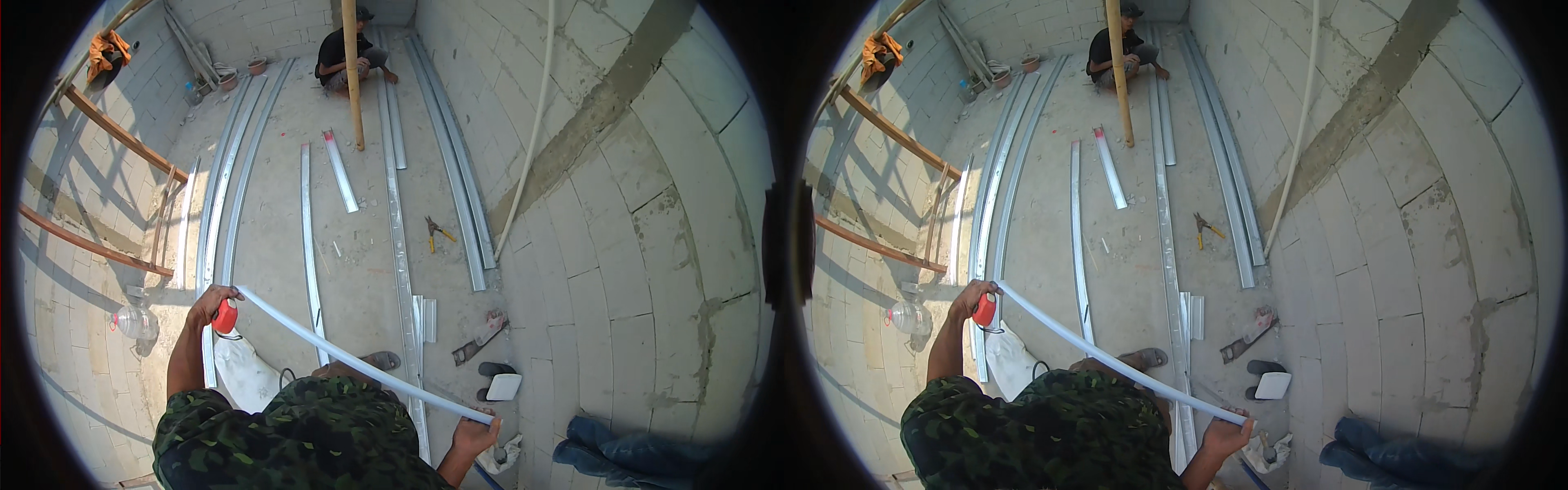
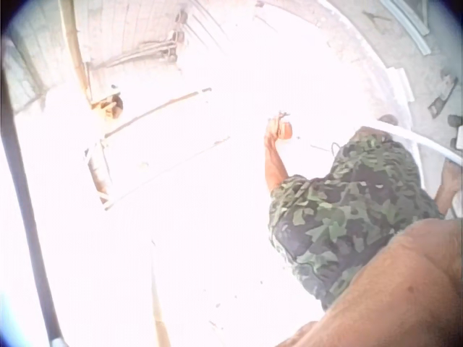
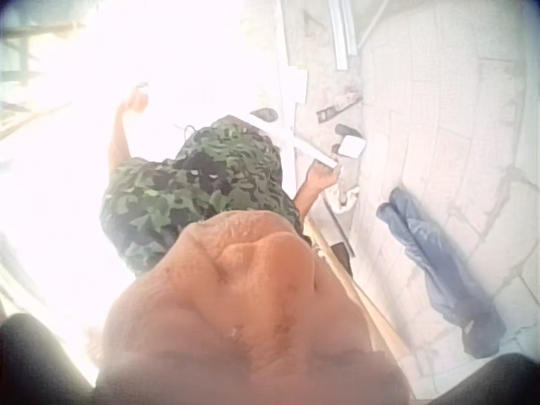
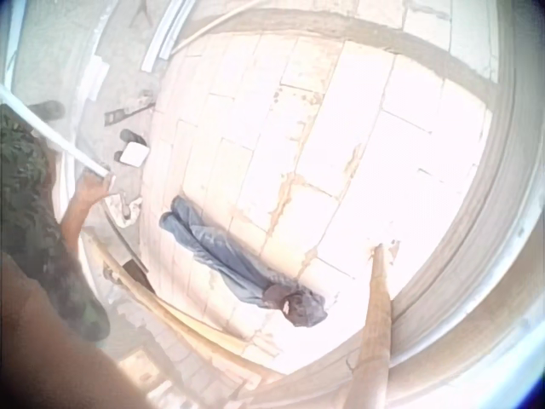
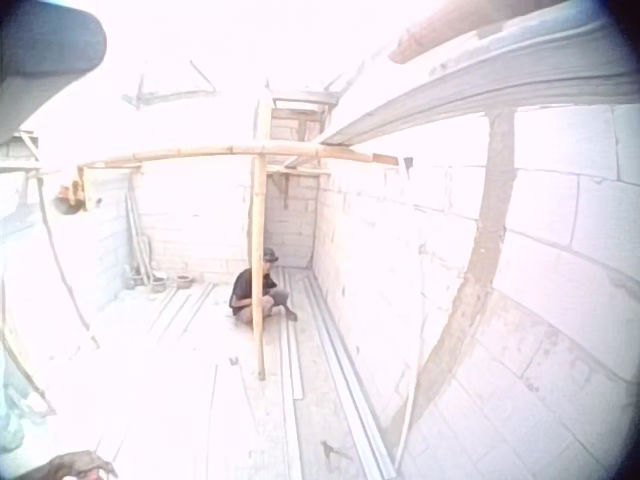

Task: The person cuts a metal stud using shears and then uses a tape measure to check the length of another stud on the floor.

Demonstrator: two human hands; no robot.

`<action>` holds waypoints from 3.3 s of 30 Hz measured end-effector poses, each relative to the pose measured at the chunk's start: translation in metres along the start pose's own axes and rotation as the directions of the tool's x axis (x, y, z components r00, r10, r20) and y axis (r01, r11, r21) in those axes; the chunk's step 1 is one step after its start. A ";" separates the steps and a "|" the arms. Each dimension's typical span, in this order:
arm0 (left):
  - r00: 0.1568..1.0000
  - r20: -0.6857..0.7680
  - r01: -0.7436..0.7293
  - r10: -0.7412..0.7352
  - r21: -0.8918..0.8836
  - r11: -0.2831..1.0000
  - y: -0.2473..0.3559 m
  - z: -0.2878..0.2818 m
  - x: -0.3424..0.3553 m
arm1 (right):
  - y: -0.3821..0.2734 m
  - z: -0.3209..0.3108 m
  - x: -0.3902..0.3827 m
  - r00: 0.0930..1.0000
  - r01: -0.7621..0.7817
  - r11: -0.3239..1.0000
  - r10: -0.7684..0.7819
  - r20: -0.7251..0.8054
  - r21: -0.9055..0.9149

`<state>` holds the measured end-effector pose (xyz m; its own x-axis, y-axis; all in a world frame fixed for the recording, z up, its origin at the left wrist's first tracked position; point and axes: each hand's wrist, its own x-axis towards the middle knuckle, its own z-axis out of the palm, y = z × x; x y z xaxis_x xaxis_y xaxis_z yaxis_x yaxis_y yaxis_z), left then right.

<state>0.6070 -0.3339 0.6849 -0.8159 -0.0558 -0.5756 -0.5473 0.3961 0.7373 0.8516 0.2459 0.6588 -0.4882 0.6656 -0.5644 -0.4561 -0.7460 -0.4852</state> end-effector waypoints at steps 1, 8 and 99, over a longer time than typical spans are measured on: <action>0.999 -0.031 -0.038 0.037 -0.025 0.999 0.002 -0.006 0.005 | -0.007 -0.007 0.001 0.998 0.032 0.999 -0.033 0.046 0.034; 0.960 0.072 -0.277 0.271 0.101 0.955 0.051 0.020 0.060 | -0.028 -0.122 0.006 0.894 0.264 0.964 -0.241 -0.378 0.010; 0.799 0.509 -0.433 0.320 0.119 0.893 0.028 0.190 -0.044 | 0.020 -0.153 0.073 0.860 -0.266 0.812 -0.043 -0.508 -0.519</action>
<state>0.6630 -0.1468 0.6634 -0.7318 0.5485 -0.4045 -0.1134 0.4872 0.8659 0.9210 0.2770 0.5055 -0.0222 0.5944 -0.8039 0.1455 -0.7936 -0.5908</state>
